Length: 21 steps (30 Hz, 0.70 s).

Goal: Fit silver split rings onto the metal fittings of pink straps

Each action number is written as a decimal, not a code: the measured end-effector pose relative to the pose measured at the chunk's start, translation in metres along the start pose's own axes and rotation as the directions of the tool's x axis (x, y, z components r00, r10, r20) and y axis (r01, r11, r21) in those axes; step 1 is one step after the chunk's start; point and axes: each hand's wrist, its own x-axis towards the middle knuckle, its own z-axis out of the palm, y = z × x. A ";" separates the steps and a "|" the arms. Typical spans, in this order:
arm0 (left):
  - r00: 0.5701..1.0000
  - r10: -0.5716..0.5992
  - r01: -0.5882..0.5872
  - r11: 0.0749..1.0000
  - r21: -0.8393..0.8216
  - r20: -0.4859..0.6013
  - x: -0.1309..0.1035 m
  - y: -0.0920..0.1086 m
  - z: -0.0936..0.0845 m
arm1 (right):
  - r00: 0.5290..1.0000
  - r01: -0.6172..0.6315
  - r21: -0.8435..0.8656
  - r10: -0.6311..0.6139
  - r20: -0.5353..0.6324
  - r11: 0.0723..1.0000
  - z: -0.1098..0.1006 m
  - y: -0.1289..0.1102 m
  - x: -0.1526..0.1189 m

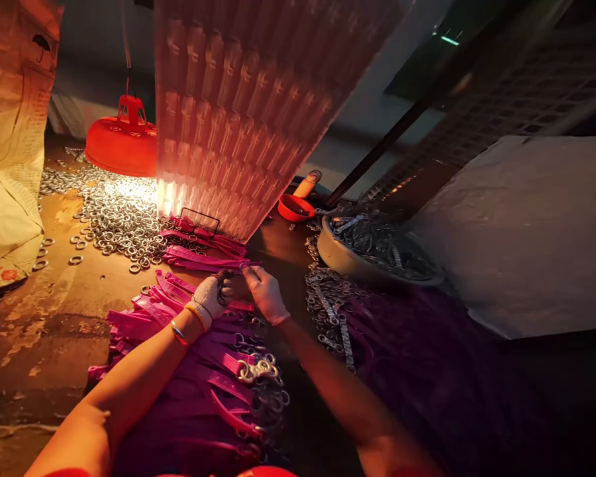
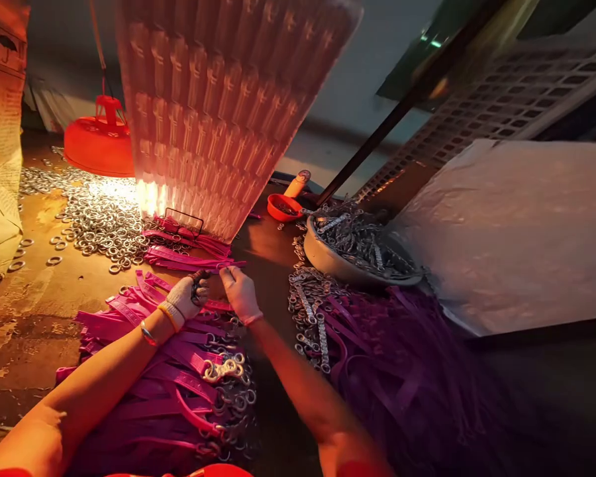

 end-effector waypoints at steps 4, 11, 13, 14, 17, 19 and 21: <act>0.999 0.046 -0.047 0.994 -0.096 -0.005 -0.005 0.011 -0.003 | 0.998 0.053 -0.151 -0.046 0.050 0.987 0.000 -0.003 0.045; 0.998 0.063 -0.062 0.996 -0.056 0.013 -0.003 0.015 -0.001 | 0.960 0.202 -0.297 -0.129 0.247 0.933 0.032 0.007 0.081; 0.995 0.098 -0.097 0.995 -0.015 0.026 -0.004 0.017 0.001 | 0.959 0.239 -0.307 -0.174 0.224 0.921 0.035 0.007 0.072; 0.992 0.122 -0.123 0.992 0.010 0.030 -0.005 0.019 0.002 | 0.957 0.260 -0.305 -0.202 0.209 0.916 0.035 0.007 0.065; 0.974 0.227 -0.229 0.967 0.112 0.028 -0.012 0.027 0.005 | 0.944 0.321 -0.268 -0.284 0.169 0.908 0.030 0.004 0.041; 0.949 0.315 -0.314 0.928 0.201 0.029 -0.017 0.034 0.006 | 0.935 0.348 -0.220 -0.321 0.148 0.911 0.025 0.003 0.025; 0.920 0.390 -0.384 0.873 0.300 0.040 -0.020 0.042 0.006 | 0.930 0.363 -0.155 -0.345 0.128 0.919 0.021 0.002 0.011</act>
